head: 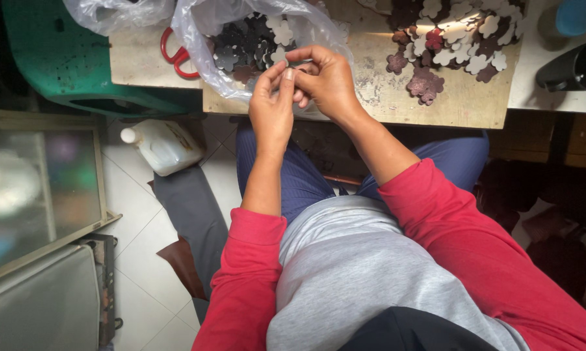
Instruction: The person assembles flower-shaped craft pieces by hand, pairing dark and light layers and placing them into a plastic bag. They then use red-handled scissors to trim the edges of a dark piece. The work is done at a low wooden table with scattered cutouts and tools.
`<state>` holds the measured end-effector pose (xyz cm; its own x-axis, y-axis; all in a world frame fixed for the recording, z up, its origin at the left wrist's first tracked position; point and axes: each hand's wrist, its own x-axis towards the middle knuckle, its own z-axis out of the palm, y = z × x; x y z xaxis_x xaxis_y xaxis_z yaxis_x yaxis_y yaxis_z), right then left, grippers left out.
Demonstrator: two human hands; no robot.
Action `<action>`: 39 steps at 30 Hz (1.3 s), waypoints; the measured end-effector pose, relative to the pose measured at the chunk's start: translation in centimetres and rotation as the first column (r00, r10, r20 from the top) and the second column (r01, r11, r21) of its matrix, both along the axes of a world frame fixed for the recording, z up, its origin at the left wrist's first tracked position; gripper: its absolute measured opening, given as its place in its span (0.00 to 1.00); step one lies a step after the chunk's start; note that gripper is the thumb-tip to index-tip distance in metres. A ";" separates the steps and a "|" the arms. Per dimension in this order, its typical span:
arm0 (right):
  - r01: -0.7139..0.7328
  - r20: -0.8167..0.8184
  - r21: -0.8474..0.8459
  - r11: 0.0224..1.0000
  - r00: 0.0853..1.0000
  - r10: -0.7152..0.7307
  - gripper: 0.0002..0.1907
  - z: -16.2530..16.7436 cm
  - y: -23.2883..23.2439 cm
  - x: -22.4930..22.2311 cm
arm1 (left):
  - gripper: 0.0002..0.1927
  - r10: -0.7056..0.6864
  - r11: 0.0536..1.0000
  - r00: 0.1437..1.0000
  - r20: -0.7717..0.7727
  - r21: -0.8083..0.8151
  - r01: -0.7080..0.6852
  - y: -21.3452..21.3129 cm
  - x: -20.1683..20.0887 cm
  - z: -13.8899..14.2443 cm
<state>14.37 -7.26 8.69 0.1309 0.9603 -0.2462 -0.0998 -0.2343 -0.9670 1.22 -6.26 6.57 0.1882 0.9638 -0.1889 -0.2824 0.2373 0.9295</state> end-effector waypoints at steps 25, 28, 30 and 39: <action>0.094 0.047 0.206 0.974 0.993 -0.106 0.12 0.9 -3.4 0.1 | 0.15 0.179 0.977 0.983 0.042 0.111 -0.183 -2.0 1.3 -0.5; 0.237 -0.082 0.064 0.969 0.969 -0.232 0.09 1.0 -4.2 0.5 | 0.18 0.141 0.983 0.990 0.016 0.120 -0.141 -3.0 1.7 0.5; 0.306 -0.209 0.050 0.951 0.934 -0.290 0.08 1.0 -4.9 0.9 | 0.18 0.098 0.988 0.995 0.024 0.120 -0.100 -3.8 1.9 1.5; 0.383 -0.577 -0.089 0.920 0.733 -0.361 0.08 1.9 -8.1 3.4 | 0.14 0.057 0.984 0.996 -0.071 0.171 -0.044 -7.4 2.1 4.6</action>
<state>17.81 -15.39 10.63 0.3247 0.8742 -0.3611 -0.7071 -0.0292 -0.7065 3.34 -13.61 11.18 0.1303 0.9909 -0.0346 -0.2179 0.0627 0.9740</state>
